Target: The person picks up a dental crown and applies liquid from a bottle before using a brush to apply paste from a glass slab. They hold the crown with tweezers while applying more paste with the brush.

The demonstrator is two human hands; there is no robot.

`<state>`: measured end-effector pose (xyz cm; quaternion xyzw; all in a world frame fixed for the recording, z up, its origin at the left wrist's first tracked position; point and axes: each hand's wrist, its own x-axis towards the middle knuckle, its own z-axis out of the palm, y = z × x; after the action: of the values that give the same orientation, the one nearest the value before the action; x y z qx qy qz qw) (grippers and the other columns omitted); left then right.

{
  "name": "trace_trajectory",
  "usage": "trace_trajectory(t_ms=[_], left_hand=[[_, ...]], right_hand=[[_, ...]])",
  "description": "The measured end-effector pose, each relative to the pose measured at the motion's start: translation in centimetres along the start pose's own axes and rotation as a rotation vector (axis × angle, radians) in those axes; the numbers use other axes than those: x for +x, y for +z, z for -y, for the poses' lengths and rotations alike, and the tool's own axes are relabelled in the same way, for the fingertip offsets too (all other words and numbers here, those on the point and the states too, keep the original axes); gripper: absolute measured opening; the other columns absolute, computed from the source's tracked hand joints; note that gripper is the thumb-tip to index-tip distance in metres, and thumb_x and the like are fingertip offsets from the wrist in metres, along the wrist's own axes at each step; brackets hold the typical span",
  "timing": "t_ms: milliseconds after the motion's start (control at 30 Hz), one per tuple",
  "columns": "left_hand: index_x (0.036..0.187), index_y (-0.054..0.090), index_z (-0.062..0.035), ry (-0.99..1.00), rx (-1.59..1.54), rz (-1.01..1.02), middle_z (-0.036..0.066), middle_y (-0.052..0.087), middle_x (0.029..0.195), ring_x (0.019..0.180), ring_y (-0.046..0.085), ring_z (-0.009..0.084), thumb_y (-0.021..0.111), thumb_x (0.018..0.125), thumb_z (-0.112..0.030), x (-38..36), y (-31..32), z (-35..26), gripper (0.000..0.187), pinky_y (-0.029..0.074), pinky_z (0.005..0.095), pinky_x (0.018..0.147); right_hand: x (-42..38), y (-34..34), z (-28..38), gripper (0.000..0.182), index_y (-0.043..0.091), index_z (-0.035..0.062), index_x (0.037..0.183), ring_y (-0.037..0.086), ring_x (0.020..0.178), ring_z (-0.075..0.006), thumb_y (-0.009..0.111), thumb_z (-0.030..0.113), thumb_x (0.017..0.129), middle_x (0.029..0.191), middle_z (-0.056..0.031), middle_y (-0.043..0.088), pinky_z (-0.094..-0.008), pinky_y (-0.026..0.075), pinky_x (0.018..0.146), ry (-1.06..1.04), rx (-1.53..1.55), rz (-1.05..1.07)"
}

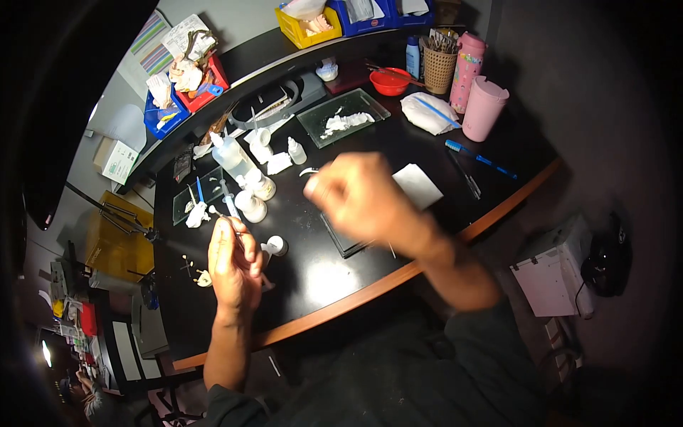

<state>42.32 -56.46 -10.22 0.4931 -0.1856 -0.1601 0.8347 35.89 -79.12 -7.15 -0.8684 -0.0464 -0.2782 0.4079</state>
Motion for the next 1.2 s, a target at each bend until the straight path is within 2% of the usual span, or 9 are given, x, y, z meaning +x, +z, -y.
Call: trace_trajectory(t_ms=[67,200,300,400,433,533,567,667,1200], left_hand=[[0.099,0.051,-0.0089,-0.111,0.032,0.047,-0.003,0.041,0.062,0.045,0.032,0.0042,0.042,0.107,-0.032,0.8,-0.6,-1.0,0.027,0.029,0.0193,0.042],[0.101,0.053,-0.0093,-0.154,0.007,0.068,-0.004,0.038,0.064,0.044,0.029,0.0022,0.044,0.106,-0.032,2.2,-2.2,-0.7,0.025,0.027,0.0185,0.042],[0.101,0.053,-0.0092,-0.176,0.01,0.053,-0.005,0.039,0.065,0.045,0.031,0.0012,0.047,0.106,-0.032,2.3,-2.7,-0.2,0.024,0.027,0.017,0.042],[0.1,0.053,-0.009,-0.21,0.003,0.046,-0.005,0.041,0.063,0.043,0.031,0.0012,0.046,0.105,-0.033,2.3,-2.7,0.0,0.025,0.028,0.0171,0.041],[0.1,0.052,-0.0088,-0.214,-0.002,0.046,-0.004,0.041,0.062,0.043,0.03,0.0012,0.046,0.106,-0.033,2.3,-2.8,0.0,0.026,0.028,0.0174,0.041],[0.101,0.054,-0.0062,-0.217,-0.046,0.025,-0.001,0.044,0.063,0.043,0.032,0.0033,0.045,0.106,-0.029,2.2,-3.6,0.4,0.026,0.027,0.0194,0.042],[0.101,0.054,-0.006,-0.215,-0.044,0.015,-0.001,0.045,0.063,0.043,0.032,0.0037,0.044,0.106,-0.029,2.2,-3.7,0.3,0.025,0.028,0.0195,0.042],[0.101,0.054,-0.0055,-0.2,0.004,0.015,0.0,0.045,0.062,0.042,0.032,0.0045,0.043,0.107,-0.028,2.2,-4.3,0.5,0.025,0.029,0.021,0.043],[0.1,0.055,-0.0043,-0.172,0.019,0.036,0.001,0.047,0.06,0.043,0.032,0.0045,0.044,0.107,-0.027,1.7,-4.0,-0.6,0.026,0.031,0.0213,0.045]], right_hand=[[2.8,-2.5,-4.8,0.014,0.074,0.0017,0.086,0.07,0.067,-0.0223,0.066,0.014,0.085,0.075,-0.0181,0.07,-0.0329,0.052,0.063,0.134,-0.072,-0.134],[7.6,-8.4,-16.9,0.011,0.076,0.0055,0.084,0.073,0.079,-0.0242,0.066,0.01,0.082,0.081,-0.0127,0.073,-0.0343,0.056,0.074,0.249,-0.343,-0.277],[11.2,-11.0,-24.1,0.01,0.076,0.0074,0.081,0.073,0.081,-0.0261,0.066,0.006,0.077,0.082,-0.0126,0.073,-0.0373,0.057,0.076,0.295,-0.525,-0.309],[14.0,-11.8,-25.2,0.012,0.076,0.007,0.084,0.072,0.078,-0.0259,0.068,0.003,0.075,0.08,-0.0133,0.073,-0.0362,0.057,0.074,0.259,-0.717,-0.198],[15.2,-11.7,-26.4,0.013,0.076,0.0084,0.082,0.071,0.078,-0.0295,0.068,0.002,0.074,0.081,-0.0142,0.072,-0.0385,0.057,0.075,0.206,-0.719,-0.195],[18.3,-11.3,-27.1,0.015,0.076,0.0098,0.086,0.071,0.09,-0.0341,0.071,0.004,0.074,0.094,-0.0168,0.073,-0.043,0.057,0.082,0.375,-0.857,-0.073],[18.8,-11.2,-26.9,0.016,0.076,0.0079,0.093,0.069,0.099,-0.0361,0.071,0.006,0.077,0.104,-0.0196,0.071,-0.0449,0.057,0.085,0.43,-0.872,-0.033],[20.2,-10.5,-26.3,0.021,0.074,0.0041,0.101,0.067,0.106,-0.036,0.07,0.008,0.08,0.111,-0.021,0.07,-0.045,0.056,0.089,0.569,-0.892,-0.01],[20.6,-9.3,-25.9,0.031,0.069,0.0016,0.113,0.063,0.114,-0.0367,0.068,0.01,0.083,0.122,-0.0231,0.065,-0.0447,0.054,0.095,0.751,-0.765,-0.111]])
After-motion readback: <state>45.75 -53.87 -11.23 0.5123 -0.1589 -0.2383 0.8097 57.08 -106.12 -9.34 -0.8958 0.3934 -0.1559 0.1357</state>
